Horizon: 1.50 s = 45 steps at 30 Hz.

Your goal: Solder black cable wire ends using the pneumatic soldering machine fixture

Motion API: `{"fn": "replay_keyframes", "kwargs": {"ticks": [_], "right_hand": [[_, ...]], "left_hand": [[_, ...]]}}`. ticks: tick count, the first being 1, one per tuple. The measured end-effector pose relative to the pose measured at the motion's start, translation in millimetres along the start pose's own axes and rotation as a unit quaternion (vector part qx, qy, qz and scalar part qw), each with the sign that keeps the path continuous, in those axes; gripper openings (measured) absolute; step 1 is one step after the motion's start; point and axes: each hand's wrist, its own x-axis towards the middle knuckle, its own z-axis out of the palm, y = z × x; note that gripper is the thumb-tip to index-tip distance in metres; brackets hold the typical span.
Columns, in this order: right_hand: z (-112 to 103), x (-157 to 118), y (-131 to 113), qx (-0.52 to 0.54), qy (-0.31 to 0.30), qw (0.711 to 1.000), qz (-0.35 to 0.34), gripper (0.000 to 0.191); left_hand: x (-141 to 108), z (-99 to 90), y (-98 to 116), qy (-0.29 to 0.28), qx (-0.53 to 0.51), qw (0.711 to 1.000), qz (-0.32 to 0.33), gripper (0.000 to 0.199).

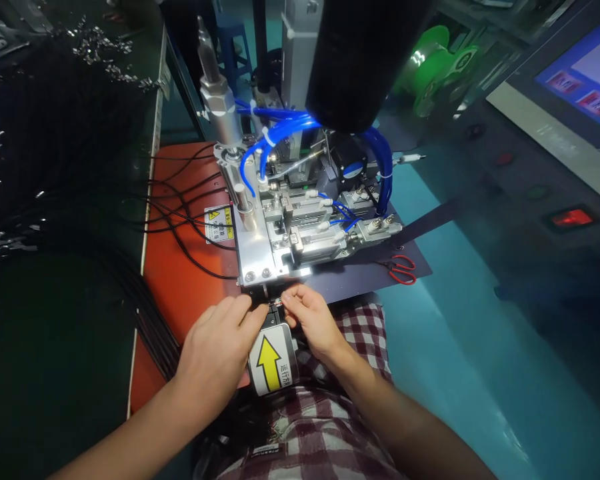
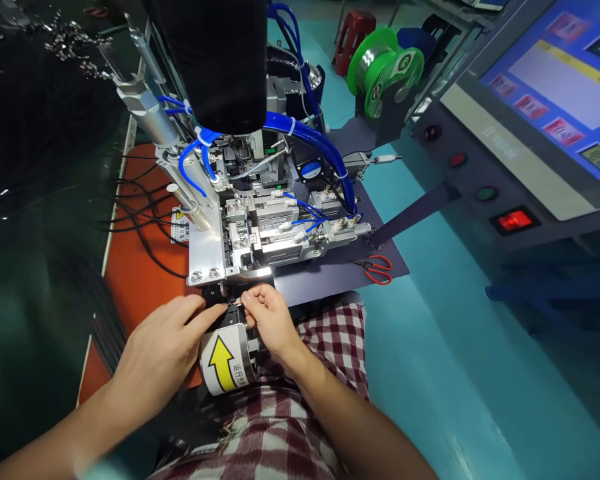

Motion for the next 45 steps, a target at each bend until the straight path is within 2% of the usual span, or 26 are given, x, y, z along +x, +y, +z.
{"fn": "replay_keyframes", "kwargs": {"ticks": [4,6,10,14,21,26,30,34,41,45], "right_hand": [[-2.0,0.7,0.9,-0.007,-0.017,1.000,-0.006,0.027],[-3.0,0.8,0.7,-0.009,-0.023,1.000,-0.014,0.026],[-4.1,1.1,1.3,-0.014,-0.026,0.999,-0.028,0.026],[-4.5,1.4,3.3,-0.012,-0.030,0.999,-0.029,0.025],[-2.5,1.1,4.7,-0.028,-0.008,0.999,-0.046,0.024],[-1.6,0.9,5.1,-0.029,-0.010,0.998,-0.047,0.025],[-2.4,0.9,6.6,-0.026,-0.013,0.998,-0.051,0.024],[-3.0,1.0,7.0,-0.029,-0.015,0.998,-0.056,0.023],[-3.1,1.7,7.5,-0.035,-0.015,0.997,-0.069,0.022],[-4.4,2.3,7.4,-0.038,-0.014,0.997,-0.072,0.023]], "left_hand": [[1.6,-11.7,15.6,-0.102,-0.016,0.994,-0.039,0.039],[4.1,-12.9,22.7,-0.113,-0.047,0.991,-0.058,0.040],[3.9,-0.8,26.3,-0.045,-0.119,0.988,-0.088,0.035],[-1.6,12.7,22.8,0.035,-0.131,0.987,-0.083,0.035],[2.4,17.6,23.0,0.043,-0.124,0.989,-0.074,0.033],[-11.2,11.1,22.9,0.051,-0.233,0.960,-0.147,0.033],[-37.9,11.8,31.5,0.034,-0.152,0.965,-0.213,0.040],[-53.0,17.7,36.0,0.005,-0.052,0.970,-0.237,0.045],[-56.4,22.8,18.4,-0.003,0.033,0.988,-0.149,0.047],[-57.9,26.7,19.7,0.008,0.066,0.987,-0.146,0.048]]}}
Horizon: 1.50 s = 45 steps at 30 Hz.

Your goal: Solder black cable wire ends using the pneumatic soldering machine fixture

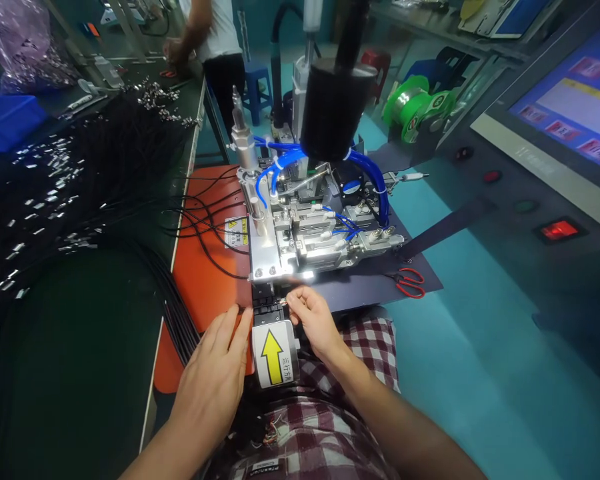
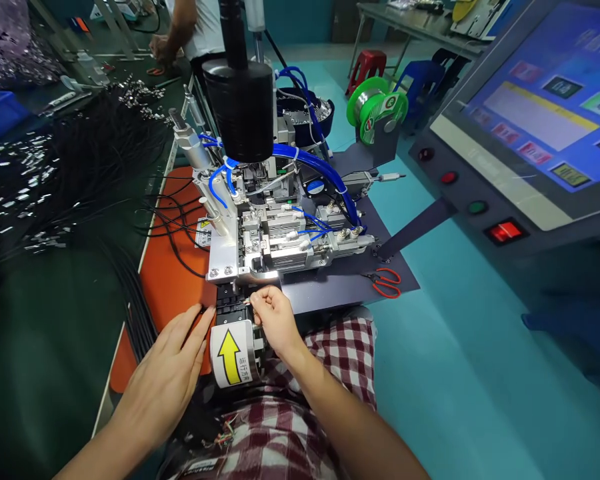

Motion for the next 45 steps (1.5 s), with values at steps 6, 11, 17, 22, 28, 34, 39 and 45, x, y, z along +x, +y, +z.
{"fn": "replay_keyframes", "kwargs": {"ticks": [6,11,17,22,28,34,39,45], "right_hand": [[-3.9,0.8,-2.3,-0.003,0.001,1.000,0.023,0.031],[-2.2,-0.4,-2.6,-0.002,0.013,0.999,0.031,0.030],[-17.5,-7.8,-0.5,0.000,0.051,0.997,0.053,0.034],[-25.8,-18.4,4.2,-0.007,0.069,0.996,0.063,0.034],[-24.7,-21.8,4.6,-0.022,0.072,0.996,0.050,0.035],[-31.5,-28.1,-1.3,-0.032,0.076,0.996,0.044,0.031],[-40.0,-47.0,-14.5,-0.065,0.095,0.993,0.027,0.029],[-33.3,-56.0,-28.3,-0.087,0.041,0.995,0.009,0.026]], "left_hand": [[-1.0,2.3,4.9,0.005,0.004,1.000,-0.014,0.050],[-0.4,2.0,3.7,0.005,-0.006,1.000,-0.013,0.050],[-2.1,2.4,3.6,0.008,-0.022,1.000,-0.014,0.049],[-0.9,-1.3,3.6,0.004,-0.022,1.000,-0.018,0.049],[33.3,-7.2,-1.0,0.007,-0.051,0.998,-0.029,0.044],[56.4,-23.9,-28.2,-0.008,-0.193,0.981,-0.030,0.040],[34.2,-60.0,-50.0,-0.092,-0.257,0.959,0.078,0.025],[21.8,-75.9,-53.6,-0.191,-0.126,0.956,0.182,0.023]]}}
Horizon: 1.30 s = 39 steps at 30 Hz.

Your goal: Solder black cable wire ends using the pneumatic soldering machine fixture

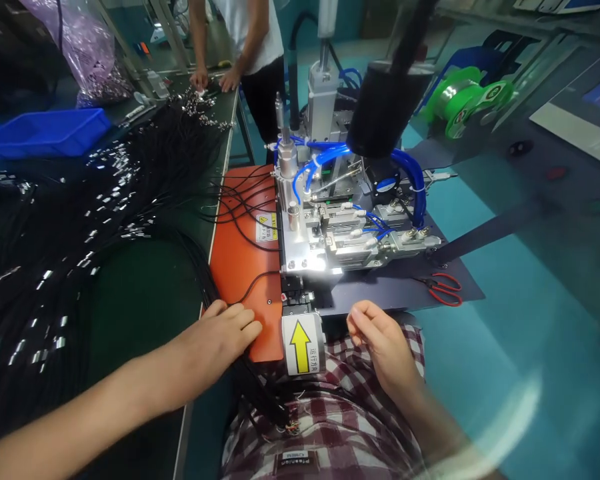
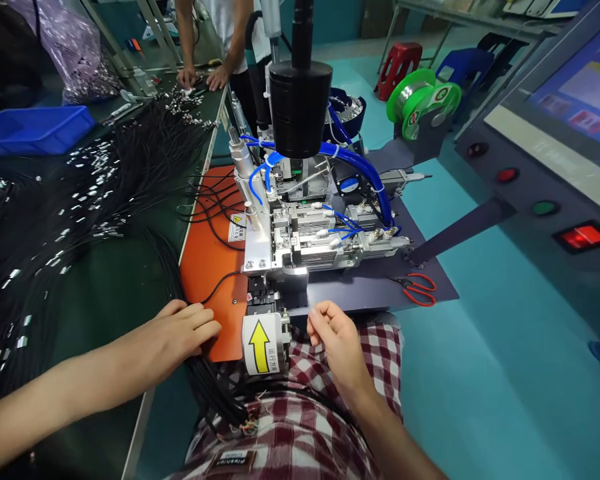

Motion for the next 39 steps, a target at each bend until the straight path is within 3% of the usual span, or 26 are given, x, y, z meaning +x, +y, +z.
{"fn": "replay_keyframes", "kwargs": {"ticks": [4,7,11,15,18,22,25,29,35,39], "right_hand": [[4.9,-4.9,-6.8,-0.024,-0.015,0.999,-0.015,0.026],[7.9,-11.6,-11.6,-0.019,-0.027,0.999,-0.012,0.014],[15.5,-17.9,-22.0,0.037,-0.085,0.996,-0.008,0.040],[27.6,-16.3,-31.4,0.079,-0.062,0.995,-0.001,0.008],[34.7,-14.7,-33.0,0.044,-0.080,0.996,-0.013,0.005],[28.7,-13.0,-33.1,0.004,-0.097,0.994,-0.043,0.010],[14.3,-9.7,-36.0,0.035,-0.080,0.995,-0.055,0.015],[5.0,-5.3,-38.5,0.041,-0.048,0.996,-0.057,0.014],[17.9,2.2,-29.3,0.122,-0.080,0.989,-0.022,0.019],[23.3,6.4,-26.5,0.177,-0.099,0.979,-0.009,0.020]], "left_hand": [[9.1,-21.1,-12.2,-0.053,-0.159,0.985,0.028,0.020],[14.9,-29.3,-14.4,0.020,-0.279,0.960,-0.031,0.020],[13.7,-15.1,-8.3,0.115,-0.230,0.964,-0.070,0.023],[12.9,1.0,6.1,0.127,-0.109,0.984,-0.059,0.018],[23.8,-0.8,27.5,0.125,-0.144,0.981,-0.034,0.018],[49.3,-8.1,51.5,0.059,-0.357,0.931,-0.038,0.022],[62.4,-5.6,54.8,0.055,-0.451,0.888,-0.070,0.019],[67.8,2.2,51.9,0.046,-0.523,0.846,-0.090,0.017],[69.0,2.7,53.3,0.048,-0.584,0.802,-0.115,0.019],[68.3,5.0,51.4,0.036,-0.635,0.765,-0.097,0.018]]}}
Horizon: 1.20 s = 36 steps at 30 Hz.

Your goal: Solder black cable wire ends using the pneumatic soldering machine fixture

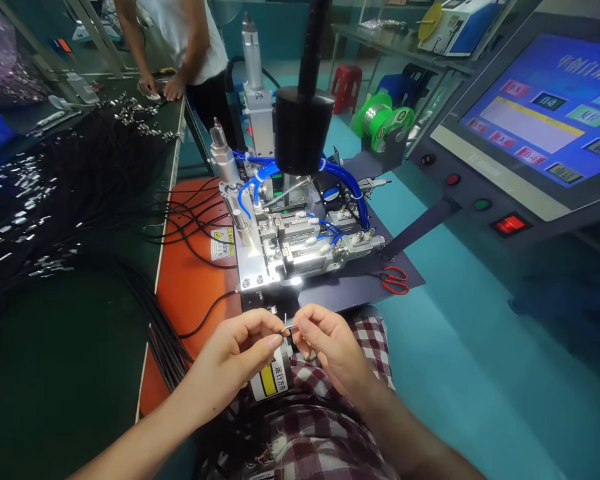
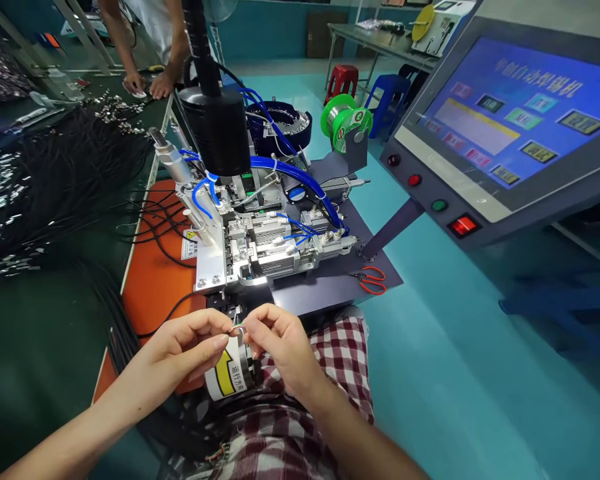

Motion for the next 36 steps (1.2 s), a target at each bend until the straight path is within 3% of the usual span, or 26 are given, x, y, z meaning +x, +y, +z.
{"fn": "replay_keyframes", "kwargs": {"ticks": [4,9,16,22,26,30,36], "right_hand": [[4.1,0.1,3.6,0.022,-0.006,1.000,0.013,0.020],[13.9,-6.6,13.6,0.013,0.023,1.000,0.002,0.019],[15.8,-9.4,14.7,-0.074,0.032,0.996,-0.025,0.019],[22.7,-7.0,29.2,-0.204,0.084,0.968,-0.115,0.017],[25.7,-5.6,34.6,-0.237,0.118,0.955,-0.133,0.015],[18.3,-5.0,29.1,-0.255,0.102,0.953,-0.131,0.014],[4.7,1.3,9.0,-0.171,-0.006,0.985,0.012,0.018]], "left_hand": [[0.0,-0.7,-5.7,-0.005,-0.041,0.999,-0.009,0.016],[0.5,1.3,-9.2,0.044,-0.038,0.998,0.009,0.023],[4.0,6.7,-13.3,0.118,-0.082,0.988,-0.056,0.022],[9.2,18.6,-22.7,0.172,-0.183,0.968,-0.006,0.024],[10.2,15.7,-20.2,0.139,-0.217,0.966,-0.013,0.021],[7.7,6.5,-14.5,0.084,-0.187,0.978,-0.048,0.015],[6.2,0.0,-16.1,0.076,-0.133,0.985,-0.084,0.017]]}}
